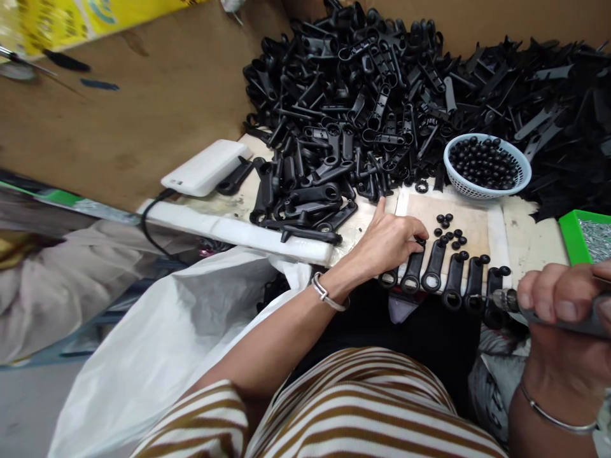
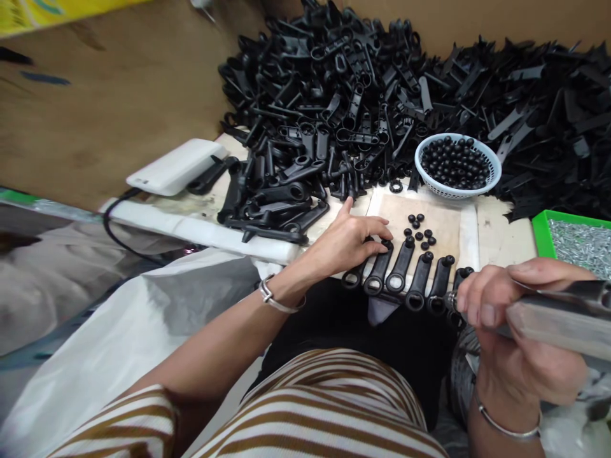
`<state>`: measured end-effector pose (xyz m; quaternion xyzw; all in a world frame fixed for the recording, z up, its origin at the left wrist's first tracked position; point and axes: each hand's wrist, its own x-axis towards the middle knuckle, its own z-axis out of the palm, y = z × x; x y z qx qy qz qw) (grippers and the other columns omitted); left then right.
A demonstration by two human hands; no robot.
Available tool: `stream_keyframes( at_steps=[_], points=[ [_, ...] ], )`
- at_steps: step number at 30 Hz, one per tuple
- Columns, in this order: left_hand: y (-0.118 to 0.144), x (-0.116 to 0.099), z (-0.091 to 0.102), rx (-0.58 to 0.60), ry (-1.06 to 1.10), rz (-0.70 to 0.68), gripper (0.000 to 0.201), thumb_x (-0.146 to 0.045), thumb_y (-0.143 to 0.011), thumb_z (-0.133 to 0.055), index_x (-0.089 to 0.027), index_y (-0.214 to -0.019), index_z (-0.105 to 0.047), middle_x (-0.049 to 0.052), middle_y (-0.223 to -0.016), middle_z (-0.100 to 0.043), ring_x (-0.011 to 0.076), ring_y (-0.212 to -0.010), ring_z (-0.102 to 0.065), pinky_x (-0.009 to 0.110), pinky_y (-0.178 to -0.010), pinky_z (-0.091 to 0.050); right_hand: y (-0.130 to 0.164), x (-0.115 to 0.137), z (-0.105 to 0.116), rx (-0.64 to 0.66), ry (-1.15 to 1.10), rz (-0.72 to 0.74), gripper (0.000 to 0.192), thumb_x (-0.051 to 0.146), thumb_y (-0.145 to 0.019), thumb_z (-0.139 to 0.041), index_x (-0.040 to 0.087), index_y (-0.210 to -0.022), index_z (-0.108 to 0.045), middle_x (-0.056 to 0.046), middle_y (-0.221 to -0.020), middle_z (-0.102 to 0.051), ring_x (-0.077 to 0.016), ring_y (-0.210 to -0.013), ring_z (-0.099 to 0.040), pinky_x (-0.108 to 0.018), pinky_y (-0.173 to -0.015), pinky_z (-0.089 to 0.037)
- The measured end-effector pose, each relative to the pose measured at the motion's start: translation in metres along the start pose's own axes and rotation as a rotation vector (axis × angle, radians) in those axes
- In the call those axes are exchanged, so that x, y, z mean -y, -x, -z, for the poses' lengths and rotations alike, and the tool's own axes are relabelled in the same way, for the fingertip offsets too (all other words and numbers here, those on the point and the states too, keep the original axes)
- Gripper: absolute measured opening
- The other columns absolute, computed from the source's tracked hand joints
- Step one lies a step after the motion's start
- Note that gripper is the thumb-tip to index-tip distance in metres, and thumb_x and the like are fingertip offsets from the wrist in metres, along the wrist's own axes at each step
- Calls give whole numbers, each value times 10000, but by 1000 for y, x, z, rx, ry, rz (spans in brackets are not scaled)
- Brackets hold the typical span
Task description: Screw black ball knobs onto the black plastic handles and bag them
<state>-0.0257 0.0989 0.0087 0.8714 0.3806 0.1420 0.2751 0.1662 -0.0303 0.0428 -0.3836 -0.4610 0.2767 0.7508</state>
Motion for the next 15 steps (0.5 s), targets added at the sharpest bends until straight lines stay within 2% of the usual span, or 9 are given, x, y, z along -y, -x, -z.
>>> stream_keyframes(
  at_steps=[8, 15],
  points=[
    [-4, 0, 4, 32, -63, -14, 139, -185, -832, -717, -197, -971, -718, 9, -961, -773, 191, -900, -715, 669, -1177, -29, -2, -2, 0, 79, -31, -7, 267, 181, -671, -705, 212, -936, -703, 46, -527, -558, -138, -385, -406, -344, -359, -357],
    [-5, 0, 2, 16, -160, -92, 94, -156, -832, -696, -184, -918, -720, 14, -863, -765, 214, -912, -712, 679, -1176, -53, -3, -3, -2, 113, -43, 6, 268, 168, -680, -706, 193, -946, -709, 42, -530, -567, -135, -396, -431, -331, -362, -373]
  ],
)
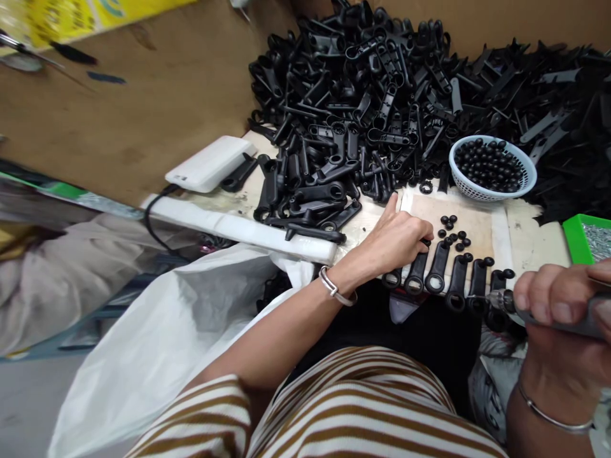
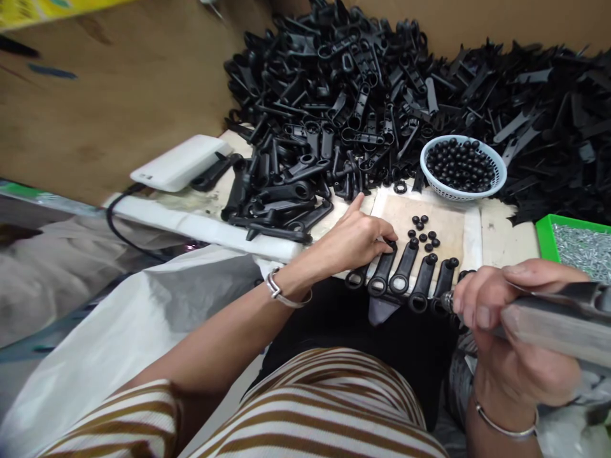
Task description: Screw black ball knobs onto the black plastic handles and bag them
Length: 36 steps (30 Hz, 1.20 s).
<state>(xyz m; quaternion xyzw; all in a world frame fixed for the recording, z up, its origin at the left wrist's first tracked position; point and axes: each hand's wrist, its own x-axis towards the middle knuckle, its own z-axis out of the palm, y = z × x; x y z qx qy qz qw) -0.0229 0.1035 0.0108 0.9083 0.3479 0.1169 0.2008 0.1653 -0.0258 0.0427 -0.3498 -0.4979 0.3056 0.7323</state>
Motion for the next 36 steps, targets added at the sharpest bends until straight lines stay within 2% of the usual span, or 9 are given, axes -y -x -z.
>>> stream_keyframes(
  at_steps=[3, 10, 15, 18, 21, 24, 27, 32, 36],
  points=[
    [0, 1, 0, -5, -52, -70, 75, -135, -851, -646, -178, -871, -705, -4, -811, -748, 195, -853, -714, 665, -1186, -71, 0, -1, -2, -2, 1, -3, 265, 166, -683, -700, 199, -946, -710, 41, -527, -568, -135, -389, -429, -327, -359, -370],
    [-3, 6, 0, -13, -175, -265, 246, 14, -800, -505, -174, -795, -664, -48, -713, -693, 128, -710, -691, 545, -1227, -138, -1, -1, -3, -19, -4, 6, 277, 144, -656, -698, 194, -927, -720, 36, -511, -562, -133, -380, -423, -327, -353, -373],
    [-3, 6, 3, -6, -161, -288, 248, 26, -802, -492, -163, -800, -653, -51, -695, -693, 106, -640, -670, 470, -1235, -180, -1, -1, -3, -12, -11, 6, 287, 141, -655, -695, 188, -937, -715, 37, -516, -566, -133, -383, -431, -323, -354, -372],
    [0, 5, 2, -13, -190, -286, 253, 23, -817, -470, -164, -811, -641, -58, -688, -679, 104, -647, -673, 485, -1237, -156, -2, -1, -5, -4, -27, 5, 268, 153, -667, -700, 181, -934, -712, 39, -514, -568, -130, -378, -430, -317, -353, -369],
    [6, 5, -2, -23, -172, -267, 289, 9, -849, -450, -180, -905, -661, -53, -738, -686, 125, -744, -705, 573, -1221, -106, -2, -1, -7, 11, -33, 10, 257, 150, -681, -686, 182, -935, -709, 41, -516, -569, -126, -373, -426, -312, -355, -370],
    [10, 8, -8, -42, -132, -243, 358, -11, -874, -470, -215, -1089, -670, 10, -937, -730, 190, -1009, -707, 658, -1186, -47, -2, 1, -5, 3, -19, 8, 262, 145, -678, -677, 182, -936, -701, 43, -518, -566, -125, -377, -422, -316, -362, -377],
    [13, 9, -10, -40, -92, -206, 392, -33, -891, -503, -233, -1195, -649, 62, -1072, -730, 243, -1224, -616, 703, -1154, 10, -2, 3, -2, -3, 2, 9, 259, 149, -677, -667, 181, -933, -696, 44, -510, -556, -130, -377, -412, -319, -363, -366],
    [17, 9, -10, -39, -10, -186, 310, -99, -937, -530, -218, -1203, -637, 54, -1103, -738, 279, -1347, -506, 747, -1113, 62, 1, 4, -5, -83, 45, -10, 247, 162, -667, -646, 189, -909, -690, 44, -495, -536, -132, -369, -379, -325, -367, -345],
    [23, 11, -12, -144, 11, -211, 286, -108, -949, -541, -197, -1211, -612, 49, -1152, -727, 283, -1350, -502, 757, -1118, 23, -1, 4, -7, -90, 35, -2, 255, 165, -644, -641, 203, -891, -694, 48, -487, -523, -130, -357, -372, -322, -358, -339]
  ],
)
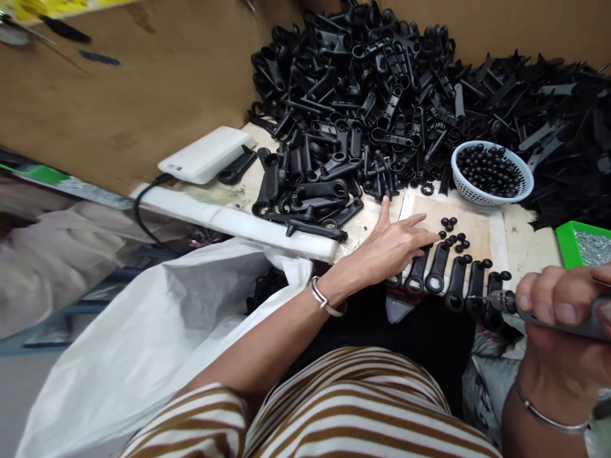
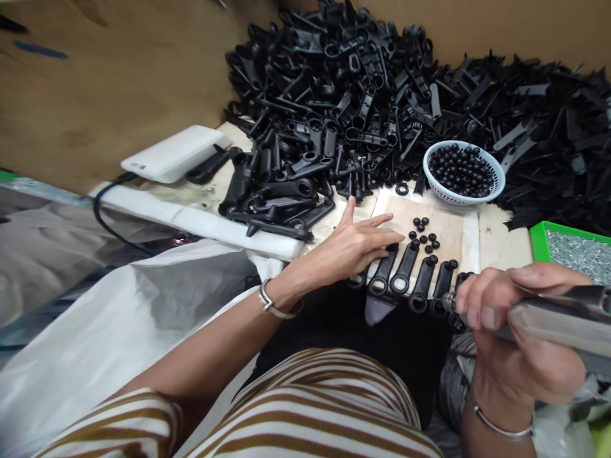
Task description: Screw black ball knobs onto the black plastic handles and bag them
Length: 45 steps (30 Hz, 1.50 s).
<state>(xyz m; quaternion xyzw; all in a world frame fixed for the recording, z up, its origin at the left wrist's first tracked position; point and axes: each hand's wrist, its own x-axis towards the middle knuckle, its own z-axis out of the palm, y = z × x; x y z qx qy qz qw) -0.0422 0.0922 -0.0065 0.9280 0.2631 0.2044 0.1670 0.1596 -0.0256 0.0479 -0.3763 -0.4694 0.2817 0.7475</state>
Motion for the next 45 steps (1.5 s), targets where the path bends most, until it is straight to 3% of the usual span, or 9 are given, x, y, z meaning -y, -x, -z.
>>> stream_keyframes(
  at_steps=[4, 6, 10, 13, 18, 24, 31, 38, 45],
  points=[
    [18, -9, 1, -264, -130, -44, 201, -111, -980, -474, -133, -1098, -635, 68, -1107, -732, 209, -1230, -610, 530, -1189, -272, -11, -2, -6, 6, -28, 15, 275, 161, -579, -603, 192, -830, -709, 44, -439, -494, -129, -330, -356, -307, -320, -310],
    [31, -18, -1, -314, -178, -108, 173, -160, -992, -481, -115, -1055, -635, 76, -1078, -734, 178, -1155, -652, 410, -1142, -388, -19, -5, -12, 16, -37, 11, 283, 156, -577, -600, 196, -836, -707, 47, -447, -512, -122, -336, -364, -299, -327, -335],
    [52, -34, -13, -225, -236, -188, 248, -326, -980, -540, -114, -1082, -621, 105, -1129, -719, 223, -1148, -653, 539, -1194, -289, -36, -14, -34, 110, -90, 34, 228, 163, -614, -625, 187, -831, -688, 50, -457, -550, -121, -351, -425, -283, -343, -389],
    [57, -38, -18, -160, -267, -182, 244, -306, -980, -538, -114, -1108, -620, 121, -1173, -703, 239, -1136, -657, 609, -1193, -239, -45, -24, -52, 171, -104, 48, 173, 168, -627, -656, 183, -799, -657, 61, -453, -544, -108, -337, -440, -266, -346, -412],
    [53, -35, -18, -171, -297, -194, 290, -68, -979, -379, -114, -1047, -657, 91, -1123, -726, 192, -1056, -693, 487, -1169, -354, -52, -37, -72, 167, -51, 32, 144, 213, -673, -713, 212, -789, -627, 73, -455, -526, -108, -342, -439, -274, -353, -410],
    [54, -32, -24, -187, -223, -199, 224, -80, -954, -477, -86, -1105, -642, 120, -1172, -711, 200, -1114, -675, 343, -1045, -484, -55, -40, -81, 177, 36, 23, 167, 278, -695, -751, 246, -773, -607, 90, -449, -507, -114, -335, -429, -291, -354, -416],
    [55, -31, -23, -185, -188, -200, 230, -77, -948, -474, -80, -1098, -649, 130, -1178, -709, 207, -1116, -675, 340, -1049, -475, -60, -44, -87, 345, 81, 74, 184, 268, -742, -721, 262, -667, -553, 84, -438, -499, -109, -319, -423, -260, -311, -379],
    [56, -31, -23, -228, -190, -199, 241, -81, -959, -453, -81, -1082, -661, 118, -1158, -718, 205, -1095, -683, 340, -1037, -488, -54, -55, -87, 243, 51, -5, 189, 301, -684, -778, 257, -776, -619, 89, -429, -511, -115, -313, -405, -273, -326, -369],
    [54, -31, -24, -223, -159, -196, 217, -68, -948, -471, -64, -1064, -654, 151, -1175, -706, 210, -1101, -683, 351, -1051, -480, -54, -57, -85, 241, 26, -22, 156, 244, -685, -765, 245, -768, -632, 83, -450, -533, -110, -335, -430, -267, -341, -382]
  ],
)
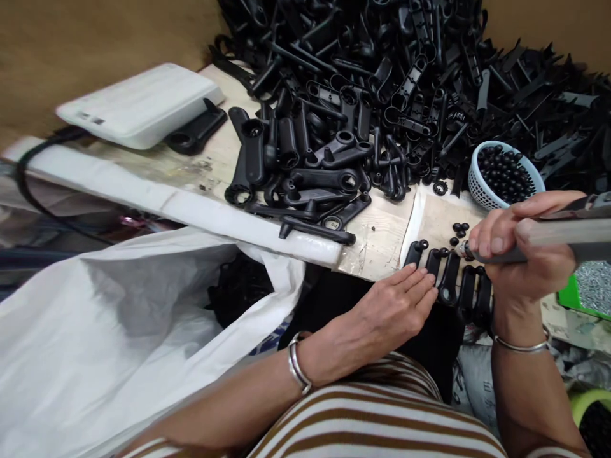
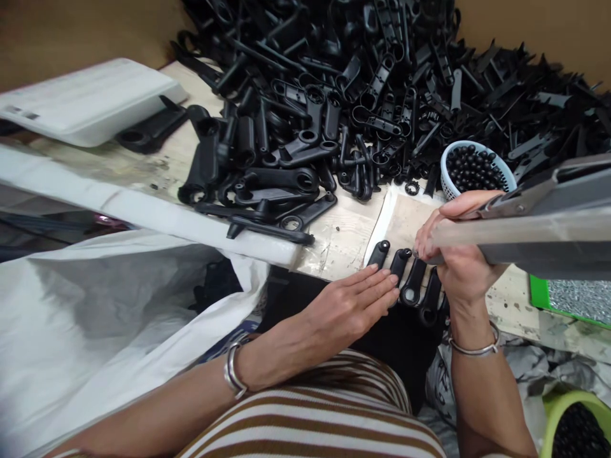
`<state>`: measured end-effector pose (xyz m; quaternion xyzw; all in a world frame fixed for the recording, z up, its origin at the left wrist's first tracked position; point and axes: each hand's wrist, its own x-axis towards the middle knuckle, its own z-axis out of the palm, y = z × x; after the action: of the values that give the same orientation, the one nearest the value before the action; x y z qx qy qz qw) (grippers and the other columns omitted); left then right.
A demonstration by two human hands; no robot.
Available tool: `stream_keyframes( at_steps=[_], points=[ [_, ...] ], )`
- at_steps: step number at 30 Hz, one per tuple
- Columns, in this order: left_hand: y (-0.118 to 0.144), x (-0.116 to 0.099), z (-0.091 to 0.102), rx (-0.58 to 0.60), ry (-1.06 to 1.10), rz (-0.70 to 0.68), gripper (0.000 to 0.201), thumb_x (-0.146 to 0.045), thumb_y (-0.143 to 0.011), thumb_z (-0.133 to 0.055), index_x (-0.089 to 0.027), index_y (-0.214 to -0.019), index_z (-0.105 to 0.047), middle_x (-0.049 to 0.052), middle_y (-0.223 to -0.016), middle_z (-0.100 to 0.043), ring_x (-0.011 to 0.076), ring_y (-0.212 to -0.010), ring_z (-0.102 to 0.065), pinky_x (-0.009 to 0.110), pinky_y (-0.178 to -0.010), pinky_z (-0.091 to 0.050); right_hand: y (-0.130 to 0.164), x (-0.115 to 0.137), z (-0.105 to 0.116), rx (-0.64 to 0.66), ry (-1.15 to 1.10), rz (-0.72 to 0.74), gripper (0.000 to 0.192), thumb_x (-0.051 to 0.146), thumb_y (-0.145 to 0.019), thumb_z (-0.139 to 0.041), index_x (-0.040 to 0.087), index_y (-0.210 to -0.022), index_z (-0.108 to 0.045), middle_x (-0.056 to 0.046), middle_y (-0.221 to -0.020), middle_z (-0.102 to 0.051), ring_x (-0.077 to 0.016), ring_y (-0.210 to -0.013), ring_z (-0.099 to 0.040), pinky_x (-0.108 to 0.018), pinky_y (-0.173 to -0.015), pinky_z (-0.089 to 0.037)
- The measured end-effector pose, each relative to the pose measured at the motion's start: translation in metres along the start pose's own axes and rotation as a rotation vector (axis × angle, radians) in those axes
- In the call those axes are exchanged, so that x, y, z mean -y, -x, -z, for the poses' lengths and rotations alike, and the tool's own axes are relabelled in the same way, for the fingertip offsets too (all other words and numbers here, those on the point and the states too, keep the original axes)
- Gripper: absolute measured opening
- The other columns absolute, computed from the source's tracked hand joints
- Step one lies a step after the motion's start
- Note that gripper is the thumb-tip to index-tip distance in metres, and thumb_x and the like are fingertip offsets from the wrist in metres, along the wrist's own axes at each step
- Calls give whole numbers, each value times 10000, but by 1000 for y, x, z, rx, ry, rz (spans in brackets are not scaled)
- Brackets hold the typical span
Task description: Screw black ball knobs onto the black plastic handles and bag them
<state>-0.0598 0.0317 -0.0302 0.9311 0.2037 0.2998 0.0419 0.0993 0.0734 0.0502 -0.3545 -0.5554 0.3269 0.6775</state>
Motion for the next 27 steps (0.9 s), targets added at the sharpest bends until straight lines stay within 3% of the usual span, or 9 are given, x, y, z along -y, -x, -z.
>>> stream_keyframes(
  at_steps=[7, 13, 17, 22, 27],
  points=[
    [1, 1, 2, 39, 24, 3, 224, -63, -935, -478, -68, -1077, -650, 139, -1147, -715, 211, -1107, -678, 351, -1046, -486, -1, -3, -6, 11, 8, -10, 276, 295, -702, -784, 242, -679, -514, 98, -435, -470, -84, -306, -384, -226, -313, -366],
    [0, 0, 5, 35, -13, 12, 255, -56, -941, -447, -74, -1087, -656, 118, -1171, -710, 204, -1113, -670, 329, -1061, -466, -1, -10, -3, 168, 1, -95, 355, 318, -767, -720, 196, -516, -501, 59, -413, -444, -84, -342, -431, -224, -337, -399],
    [-1, -2, 1, 59, -22, 37, 222, -66, -946, -466, -94, -1070, -648, 107, -1159, -710, 189, -1095, -672, 316, -1056, -462, -4, -11, 4, 90, -43, -85, 106, 254, -713, -730, 216, -747, -637, 83, -447, -499, -94, -330, -427, -241, -340, -409],
    [-2, -4, -2, 85, -16, 58, 221, -56, -946, -456, -93, -1067, -637, 110, -1154, -703, 193, -1109, -661, 324, -1053, -457, -15, 11, 7, 111, -28, -22, 148, 233, -668, -705, 219, -807, -657, 71, -446, -535, -114, -331, -425, -273, -337, -415],
    [0, -5, -2, 99, -4, 61, 233, -53, -952, -441, -91, -1084, -629, 120, -1160, -697, 204, -1140, -648, 341, -1049, -460, -17, 22, -8, 20, -14, 25, 162, 177, -656, -661, 215, -812, -639, 70, -464, -522, -112, -352, -432, -277, -358, -429]
  ],
)
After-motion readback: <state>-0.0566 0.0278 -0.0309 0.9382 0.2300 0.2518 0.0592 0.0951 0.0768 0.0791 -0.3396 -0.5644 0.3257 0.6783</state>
